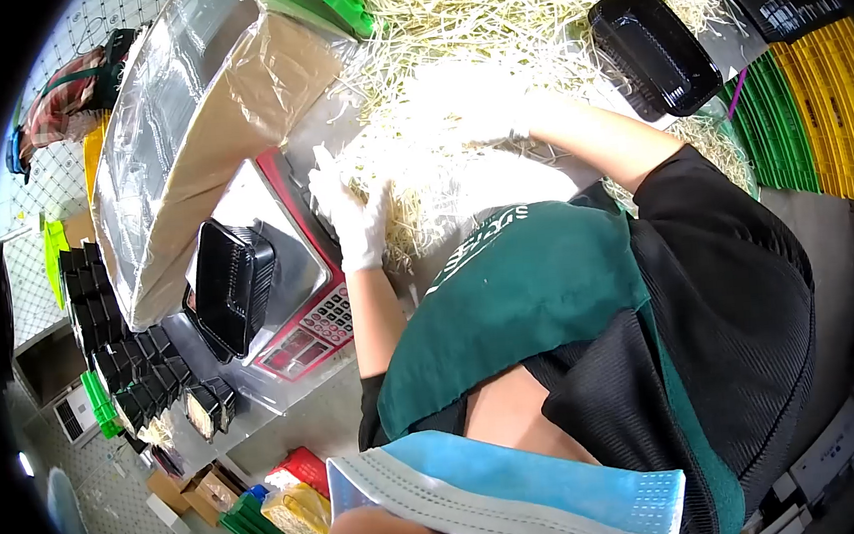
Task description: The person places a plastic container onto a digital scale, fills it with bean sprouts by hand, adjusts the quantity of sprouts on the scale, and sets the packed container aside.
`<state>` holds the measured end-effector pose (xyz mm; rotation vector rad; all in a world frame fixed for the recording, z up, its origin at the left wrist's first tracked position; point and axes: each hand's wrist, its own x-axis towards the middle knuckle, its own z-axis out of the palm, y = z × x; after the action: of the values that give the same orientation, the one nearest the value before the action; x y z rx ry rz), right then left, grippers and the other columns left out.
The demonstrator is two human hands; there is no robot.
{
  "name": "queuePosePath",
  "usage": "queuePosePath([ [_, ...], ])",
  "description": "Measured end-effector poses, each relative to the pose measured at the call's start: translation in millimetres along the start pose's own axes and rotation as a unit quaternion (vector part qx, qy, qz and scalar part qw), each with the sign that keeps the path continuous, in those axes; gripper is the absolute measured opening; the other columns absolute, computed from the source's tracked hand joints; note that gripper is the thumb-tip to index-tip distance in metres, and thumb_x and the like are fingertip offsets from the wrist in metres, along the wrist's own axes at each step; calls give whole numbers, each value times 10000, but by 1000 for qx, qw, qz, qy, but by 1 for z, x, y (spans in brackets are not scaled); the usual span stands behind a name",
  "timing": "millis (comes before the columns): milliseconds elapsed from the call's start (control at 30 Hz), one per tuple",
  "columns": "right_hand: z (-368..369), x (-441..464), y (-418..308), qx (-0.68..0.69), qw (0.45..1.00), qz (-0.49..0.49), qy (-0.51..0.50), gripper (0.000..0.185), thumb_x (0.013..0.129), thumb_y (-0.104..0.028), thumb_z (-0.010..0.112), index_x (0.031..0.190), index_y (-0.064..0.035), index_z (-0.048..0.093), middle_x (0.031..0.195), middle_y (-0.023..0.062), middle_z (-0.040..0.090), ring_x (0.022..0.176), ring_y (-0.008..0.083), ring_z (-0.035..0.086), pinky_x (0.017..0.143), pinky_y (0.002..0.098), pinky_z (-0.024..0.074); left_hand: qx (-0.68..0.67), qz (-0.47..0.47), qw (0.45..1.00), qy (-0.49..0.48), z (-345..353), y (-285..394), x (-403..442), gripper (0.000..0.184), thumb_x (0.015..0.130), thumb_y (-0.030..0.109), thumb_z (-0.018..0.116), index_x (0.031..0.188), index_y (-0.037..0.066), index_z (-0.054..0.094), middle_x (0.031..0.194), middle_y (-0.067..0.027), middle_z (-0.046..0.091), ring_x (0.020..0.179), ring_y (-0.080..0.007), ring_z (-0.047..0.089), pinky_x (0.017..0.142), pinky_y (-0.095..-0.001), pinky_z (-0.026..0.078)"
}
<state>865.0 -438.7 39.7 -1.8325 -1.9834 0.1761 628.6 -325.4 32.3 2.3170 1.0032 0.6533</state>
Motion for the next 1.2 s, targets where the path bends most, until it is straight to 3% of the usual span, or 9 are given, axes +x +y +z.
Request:
queuePosePath([
  [133,-40,-15,-48,256,960,85,-79,571,906,-460,490,1346,-96,467,1396,163,428,1259,330,412,1080,434,287,95,-9,967,-237,16,-18,-11,636,840,508,547,1372,176,444,1488,-194,253,1375,-418,198,1051,-671,108],
  [367,-25,-8,-8,50,994,70,-69,435,927,-344,472,1315,-152,508,1334,132,503,1217,291,469,1037,417,346,52,29,997,51,8,-11,21,375,804,232,643,1119,31,606,1212,-247,490,1129,-371,484,935,-442,395],
  [467,-23,1,-20,77,984,122,-103,418,916,-345,489,1283,-151,537,1325,128,508,1221,288,461,1029,431,347,371,-26,901,224,39,-38,40,375,828,194,645,1146,7,572,1151,-230,502,1034,-359,512,878,-437,422],
  [533,-16,-9,-23,73,970,143,-183,405,911,-340,498,1263,-146,554,1311,127,516,1207,292,470,1016,434,360,290,9,955,66,46,-50,33,392,866,243,624,1164,0,549,1160,-218,521,993,-334,527,870,-404,428],
  [600,8,-43,-11,-53,996,-59,-32,381,915,-324,505,1237,-132,572,1204,121,582,1100,295,538,956,419,415,-146,1,989,-39,30,-36,10,284,854,203,609,1051,1,582,1033,-220,603,973,-402,549,818,-422,446],
  [633,-1,-45,-12,-53,997,-56,-32,381,915,-324,505,1237,-132,572,1204,121,582,1100,295,538,956,419,415,-43,-38,982,-182,8,-20,-1,378,874,189,621,1169,-33,539,1035,-181,622,968,-184,560,859,-299,427],
  [767,-36,-42,11,110,993,47,14,337,906,-313,533,1165,-116,621,1100,102,634,1023,270,581,902,378,452,-57,7,989,-134,-23,16,-43,524,817,218,645,1287,29,508,1279,-232,521,1229,-333,462,1109,-475,187],
  [967,-23,-1,29,172,975,122,64,380,881,-367,565,1131,-93,644,1169,90,626,1048,264,585,911,353,460,-18,-4,998,-54,-23,9,-61,759,763,317,692,1399,56,370,1450,-270,281,1327,-425,285,1097,-469,216],
  [1200,17,-44,-21,85,951,200,-219,509,871,-349,572,1317,-116,498,1336,133,494,1196,301,469,1047,393,333,-22,72,987,-140,-7,-5,-89,626,757,286,744,1303,80,518,1473,-238,266,1333,-445,268,1087,-493,244],
])
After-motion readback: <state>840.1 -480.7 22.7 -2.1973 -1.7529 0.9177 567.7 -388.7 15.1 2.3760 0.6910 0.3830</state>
